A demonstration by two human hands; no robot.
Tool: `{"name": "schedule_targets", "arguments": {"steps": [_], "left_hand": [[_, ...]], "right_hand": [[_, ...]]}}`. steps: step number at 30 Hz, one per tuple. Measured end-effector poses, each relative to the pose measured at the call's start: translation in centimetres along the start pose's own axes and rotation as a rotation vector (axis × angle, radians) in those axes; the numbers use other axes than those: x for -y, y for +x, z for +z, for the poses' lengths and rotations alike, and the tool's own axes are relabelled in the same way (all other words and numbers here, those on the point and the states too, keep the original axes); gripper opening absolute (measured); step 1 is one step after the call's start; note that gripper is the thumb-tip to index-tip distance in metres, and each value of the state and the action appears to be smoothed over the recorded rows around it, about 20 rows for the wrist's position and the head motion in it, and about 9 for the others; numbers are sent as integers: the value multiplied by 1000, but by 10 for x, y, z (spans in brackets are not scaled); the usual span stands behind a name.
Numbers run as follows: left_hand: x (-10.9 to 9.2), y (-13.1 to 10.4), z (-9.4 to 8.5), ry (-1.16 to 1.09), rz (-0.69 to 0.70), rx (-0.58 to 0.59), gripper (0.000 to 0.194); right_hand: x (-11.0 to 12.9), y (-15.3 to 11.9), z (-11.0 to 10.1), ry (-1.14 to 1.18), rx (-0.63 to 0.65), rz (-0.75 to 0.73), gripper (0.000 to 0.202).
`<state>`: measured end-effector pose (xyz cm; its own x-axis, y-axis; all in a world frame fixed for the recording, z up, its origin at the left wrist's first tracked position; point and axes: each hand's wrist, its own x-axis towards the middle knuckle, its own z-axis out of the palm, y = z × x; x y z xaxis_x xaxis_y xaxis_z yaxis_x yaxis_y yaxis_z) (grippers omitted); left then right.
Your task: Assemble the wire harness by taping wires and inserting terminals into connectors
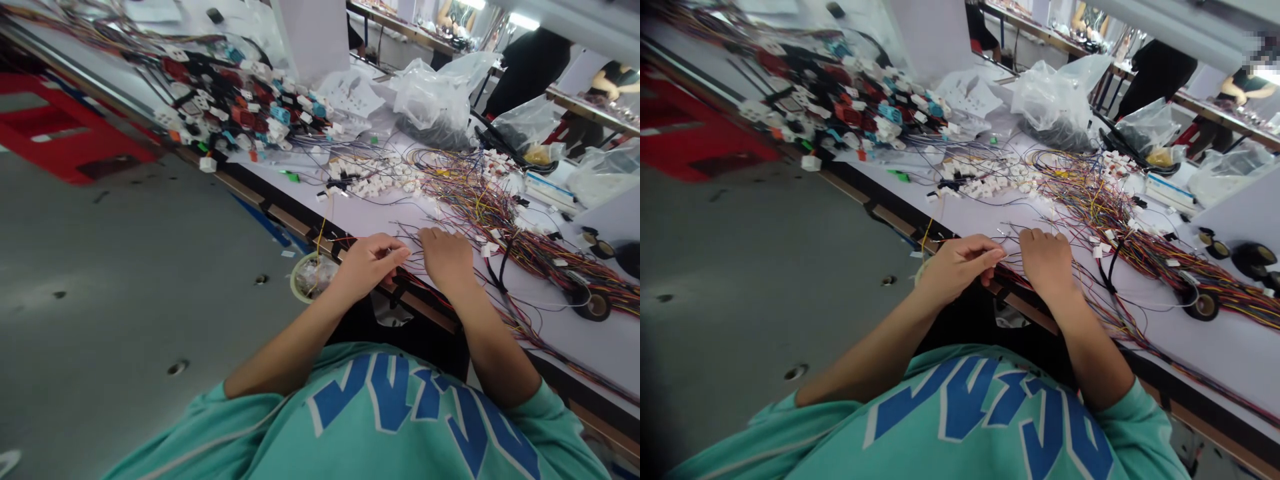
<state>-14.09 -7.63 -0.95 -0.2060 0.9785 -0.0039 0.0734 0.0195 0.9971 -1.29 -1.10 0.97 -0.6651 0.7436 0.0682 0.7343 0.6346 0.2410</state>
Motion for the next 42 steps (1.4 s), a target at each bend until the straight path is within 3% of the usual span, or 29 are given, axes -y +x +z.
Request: {"name": "schedule_targets", "arguments": {"steps": [7, 10, 12, 18, 21, 24, 29, 36, 42], "left_hand": [[1, -1, -1, 125, 18, 41, 22], [1, -2, 0, 153, 44, -11, 18], [1, -1, 1, 136, 35, -42, 17], [4, 0, 2, -64, -65, -34, 22], [5, 2, 3, -255, -126, -4, 25], [8, 6, 2, -494, -178, 60, 26], [13, 11, -5, -753, -247, 164, 28], [16, 14, -7, -840, -281, 160, 13], [16, 13, -7, -812, -267, 173, 14]], "right_hand": [[0, -1, -3, 34, 35, 26, 30], [0, -1, -3, 86, 38, 30, 30], [-3, -1, -3, 206, 36, 25, 28], [-12, -3, -7, 858, -8, -9, 10], [-11, -3, -9, 979, -103, -39, 7], [-11, -4, -11, 1019, -184, -53, 10], [-16, -5, -13, 1056, -132, -85, 14], [-15, -5, -14, 942, -141, -99, 13], [-12, -5, -13, 803, -146, -81, 14]]}}
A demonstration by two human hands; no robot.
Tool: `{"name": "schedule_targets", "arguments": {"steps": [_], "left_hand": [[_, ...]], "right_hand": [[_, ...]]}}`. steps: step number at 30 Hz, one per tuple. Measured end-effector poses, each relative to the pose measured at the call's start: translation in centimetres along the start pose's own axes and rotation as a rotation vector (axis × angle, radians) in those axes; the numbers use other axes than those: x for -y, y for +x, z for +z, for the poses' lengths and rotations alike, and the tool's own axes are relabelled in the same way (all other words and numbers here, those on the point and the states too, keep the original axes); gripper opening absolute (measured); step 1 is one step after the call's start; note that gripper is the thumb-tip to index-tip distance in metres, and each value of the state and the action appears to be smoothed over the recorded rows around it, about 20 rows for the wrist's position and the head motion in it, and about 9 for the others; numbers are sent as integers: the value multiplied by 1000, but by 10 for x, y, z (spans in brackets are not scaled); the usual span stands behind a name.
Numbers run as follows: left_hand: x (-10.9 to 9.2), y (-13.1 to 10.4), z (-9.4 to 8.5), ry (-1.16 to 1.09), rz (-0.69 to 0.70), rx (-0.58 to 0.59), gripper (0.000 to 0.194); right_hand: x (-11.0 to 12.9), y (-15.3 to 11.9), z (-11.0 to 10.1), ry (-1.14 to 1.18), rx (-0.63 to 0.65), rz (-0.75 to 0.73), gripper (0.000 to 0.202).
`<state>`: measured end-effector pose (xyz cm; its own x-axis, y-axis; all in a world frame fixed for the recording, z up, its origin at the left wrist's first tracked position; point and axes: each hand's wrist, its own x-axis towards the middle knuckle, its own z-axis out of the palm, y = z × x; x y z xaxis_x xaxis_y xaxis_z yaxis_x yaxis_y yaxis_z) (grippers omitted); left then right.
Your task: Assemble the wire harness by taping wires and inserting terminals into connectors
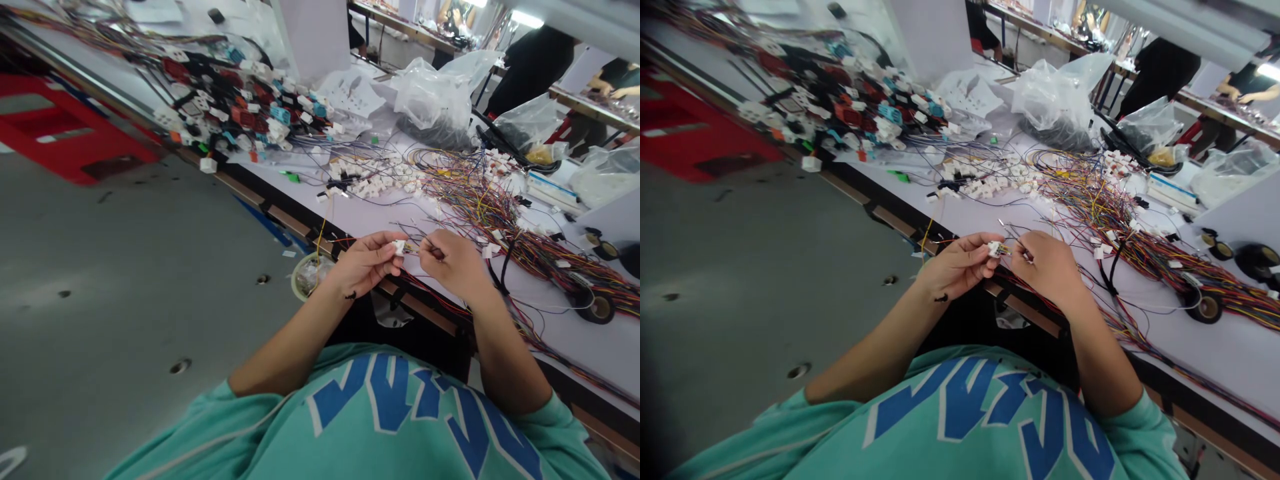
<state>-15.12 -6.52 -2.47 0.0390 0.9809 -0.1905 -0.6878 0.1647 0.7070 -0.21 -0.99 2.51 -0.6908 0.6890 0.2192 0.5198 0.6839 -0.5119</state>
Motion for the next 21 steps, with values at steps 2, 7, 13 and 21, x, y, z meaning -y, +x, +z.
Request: {"name": "schedule_targets", "arguments": {"steps": [2, 7, 13, 21], "left_hand": [[1, 0, 0, 9, 14, 12, 16], [2, 0, 0, -5, 36, 48, 24], [5, -1, -1, 17, 87, 31, 28], [13, 2, -3, 33, 136, -23, 32]], "right_hand": [[0, 0, 1, -22, 7, -3, 14], [0, -1, 5, -50, -21, 0, 15], [3, -1, 7, 32, -7, 45, 16], [4, 0, 21, -45, -14, 135, 17]]}}
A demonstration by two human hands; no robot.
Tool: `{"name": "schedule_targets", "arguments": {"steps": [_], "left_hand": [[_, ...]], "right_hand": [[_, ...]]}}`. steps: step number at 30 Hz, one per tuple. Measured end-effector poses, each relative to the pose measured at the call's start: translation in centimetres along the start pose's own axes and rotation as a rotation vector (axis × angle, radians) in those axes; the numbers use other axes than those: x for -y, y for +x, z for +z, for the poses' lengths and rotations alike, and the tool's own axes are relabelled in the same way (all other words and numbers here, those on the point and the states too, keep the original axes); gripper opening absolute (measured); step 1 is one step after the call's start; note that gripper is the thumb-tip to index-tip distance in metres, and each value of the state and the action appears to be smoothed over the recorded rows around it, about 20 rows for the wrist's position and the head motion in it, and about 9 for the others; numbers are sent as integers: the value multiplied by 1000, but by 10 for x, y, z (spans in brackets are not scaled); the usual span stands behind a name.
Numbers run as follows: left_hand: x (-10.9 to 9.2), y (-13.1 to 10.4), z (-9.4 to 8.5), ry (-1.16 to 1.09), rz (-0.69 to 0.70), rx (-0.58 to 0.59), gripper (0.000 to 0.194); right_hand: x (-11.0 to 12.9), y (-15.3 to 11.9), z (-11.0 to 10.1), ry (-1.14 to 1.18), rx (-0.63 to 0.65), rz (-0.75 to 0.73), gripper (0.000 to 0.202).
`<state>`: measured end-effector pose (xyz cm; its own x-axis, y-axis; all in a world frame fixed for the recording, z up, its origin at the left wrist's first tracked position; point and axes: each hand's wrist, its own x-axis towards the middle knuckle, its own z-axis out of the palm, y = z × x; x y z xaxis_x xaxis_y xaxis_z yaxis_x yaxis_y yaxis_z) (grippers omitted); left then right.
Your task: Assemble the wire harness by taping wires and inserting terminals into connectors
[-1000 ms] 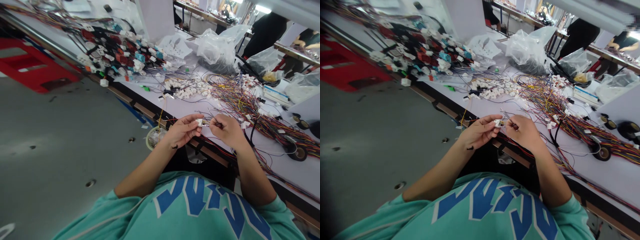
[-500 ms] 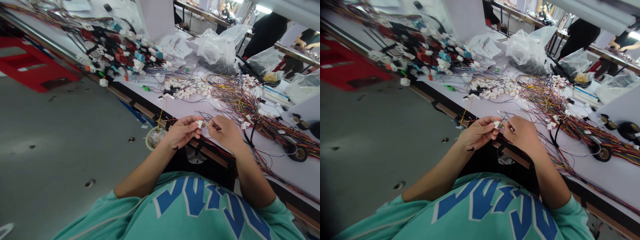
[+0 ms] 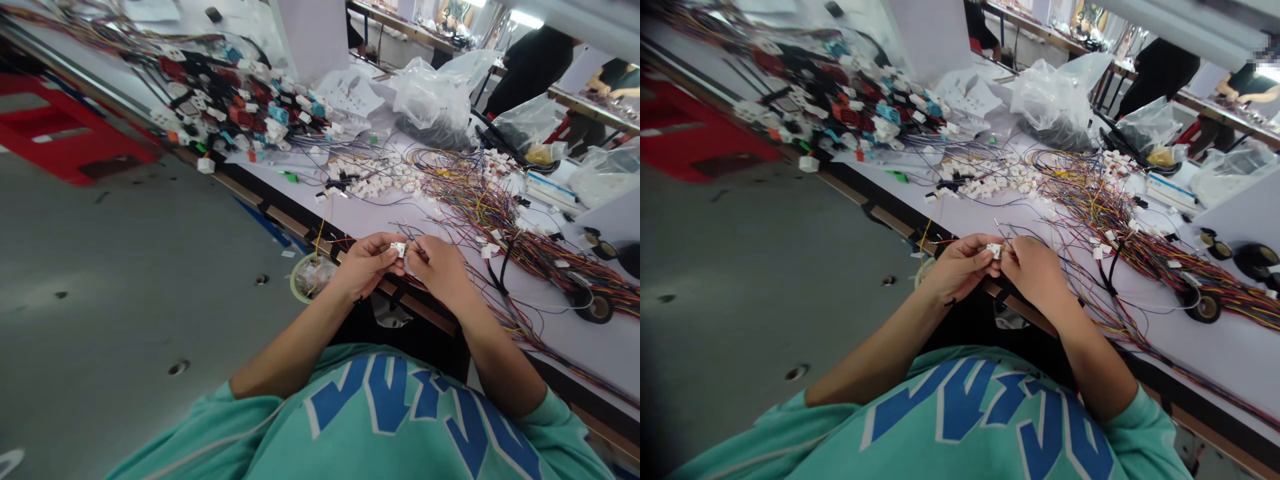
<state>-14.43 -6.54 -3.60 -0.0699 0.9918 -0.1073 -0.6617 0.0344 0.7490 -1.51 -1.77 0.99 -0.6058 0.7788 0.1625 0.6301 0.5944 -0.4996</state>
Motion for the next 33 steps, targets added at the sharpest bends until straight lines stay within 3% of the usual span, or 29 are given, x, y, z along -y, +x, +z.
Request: {"name": "schedule_targets", "arguments": {"steps": [6, 19, 23, 29, 33], "left_hand": [[2, 0, 0, -41, -31, -31, 33], [5, 0, 3, -25, 25, -84, 34], [0, 1, 2, -48, -16, -113, 30], [-7, 1, 1, -9, -62, -158, 18], [-13, -4, 7, 66, -5, -119, 18]], "right_hand": [[-2, 2, -2, 98, 72, 12, 13], [-3, 3, 7, 118, 20, 54, 20], [-12, 5, 1, 151, 38, -41, 17], [-18, 2, -9, 175, -192, -320, 31], [-13, -1, -8, 91, 23, -237, 33]]}}
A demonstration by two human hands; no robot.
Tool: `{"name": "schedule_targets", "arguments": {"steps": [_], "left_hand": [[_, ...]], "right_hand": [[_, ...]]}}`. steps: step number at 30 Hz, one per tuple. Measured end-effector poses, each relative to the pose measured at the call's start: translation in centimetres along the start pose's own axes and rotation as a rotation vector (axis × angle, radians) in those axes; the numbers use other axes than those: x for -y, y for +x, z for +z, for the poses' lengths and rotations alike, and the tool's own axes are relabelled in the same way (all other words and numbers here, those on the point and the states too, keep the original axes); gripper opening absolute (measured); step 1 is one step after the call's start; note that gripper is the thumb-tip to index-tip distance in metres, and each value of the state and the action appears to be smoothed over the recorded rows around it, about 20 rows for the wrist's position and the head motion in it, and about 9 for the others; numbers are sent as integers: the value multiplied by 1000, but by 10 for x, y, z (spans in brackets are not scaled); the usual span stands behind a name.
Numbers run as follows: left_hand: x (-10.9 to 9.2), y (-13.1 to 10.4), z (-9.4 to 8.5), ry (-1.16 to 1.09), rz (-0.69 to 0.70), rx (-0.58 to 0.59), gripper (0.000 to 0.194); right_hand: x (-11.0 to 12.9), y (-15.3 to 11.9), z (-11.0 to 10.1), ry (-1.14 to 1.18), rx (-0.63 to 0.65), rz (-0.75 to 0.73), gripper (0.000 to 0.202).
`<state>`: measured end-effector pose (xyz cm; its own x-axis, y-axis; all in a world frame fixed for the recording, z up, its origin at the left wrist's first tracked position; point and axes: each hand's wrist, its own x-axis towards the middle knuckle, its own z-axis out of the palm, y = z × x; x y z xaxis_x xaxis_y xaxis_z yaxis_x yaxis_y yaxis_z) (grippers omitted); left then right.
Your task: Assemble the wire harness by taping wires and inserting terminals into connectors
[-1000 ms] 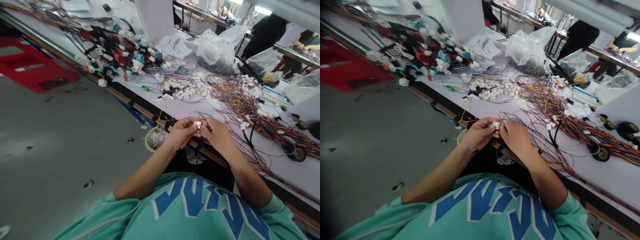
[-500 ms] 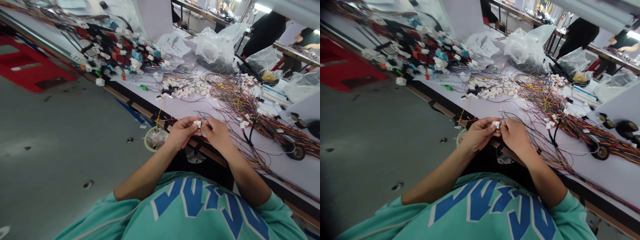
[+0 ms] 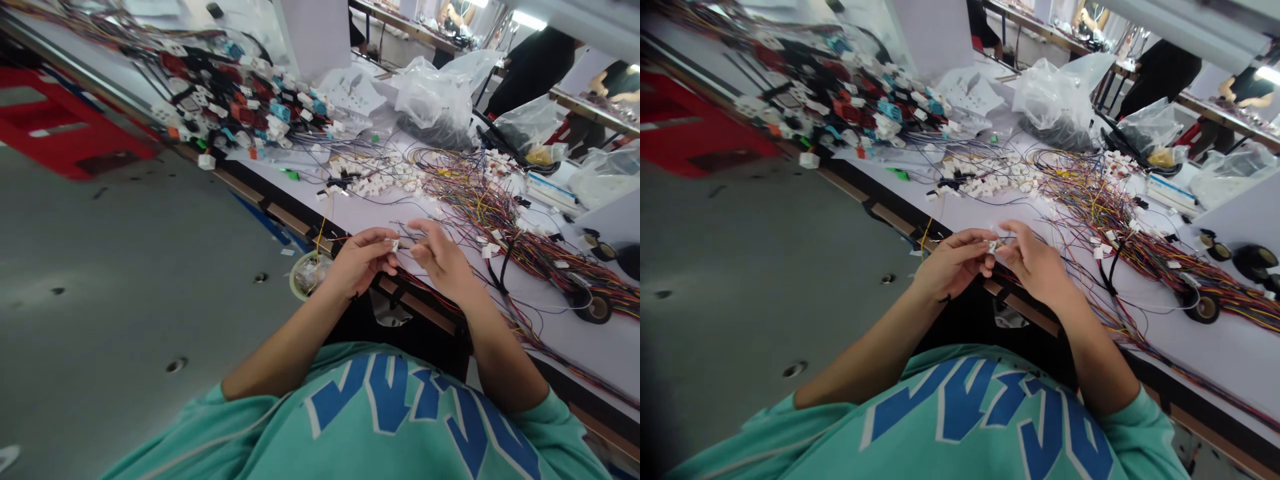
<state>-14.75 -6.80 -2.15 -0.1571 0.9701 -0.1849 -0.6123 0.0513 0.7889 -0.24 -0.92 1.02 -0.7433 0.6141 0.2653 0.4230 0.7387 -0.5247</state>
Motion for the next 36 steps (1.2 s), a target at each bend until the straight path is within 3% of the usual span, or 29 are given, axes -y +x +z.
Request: {"name": "schedule_targets", "arguments": {"steps": [5, 10, 15, 21, 28, 36], "left_hand": [[-2, -7, 7, 137, 98, 36, 25], [2, -5, 8, 124, 119, 14, 31], [0, -1, 4, -35, -26, 109, 35], [1, 2, -3, -142, -63, 164, 28], [1, 3, 0, -185, -66, 196, 28], [1, 2, 1, -154, -116, 134, 19]], "right_hand": [[7, 1, 1, -290, 175, 97, 25], [1, 0, 7, -175, -20, -103, 19], [-3, 0, 1, 27, -181, -203, 16], [0, 1, -9, 51, -191, -125, 16], [1, 1, -2, -9, -244, -185, 16], [0, -1, 1, -112, -227, -209, 19]]}}
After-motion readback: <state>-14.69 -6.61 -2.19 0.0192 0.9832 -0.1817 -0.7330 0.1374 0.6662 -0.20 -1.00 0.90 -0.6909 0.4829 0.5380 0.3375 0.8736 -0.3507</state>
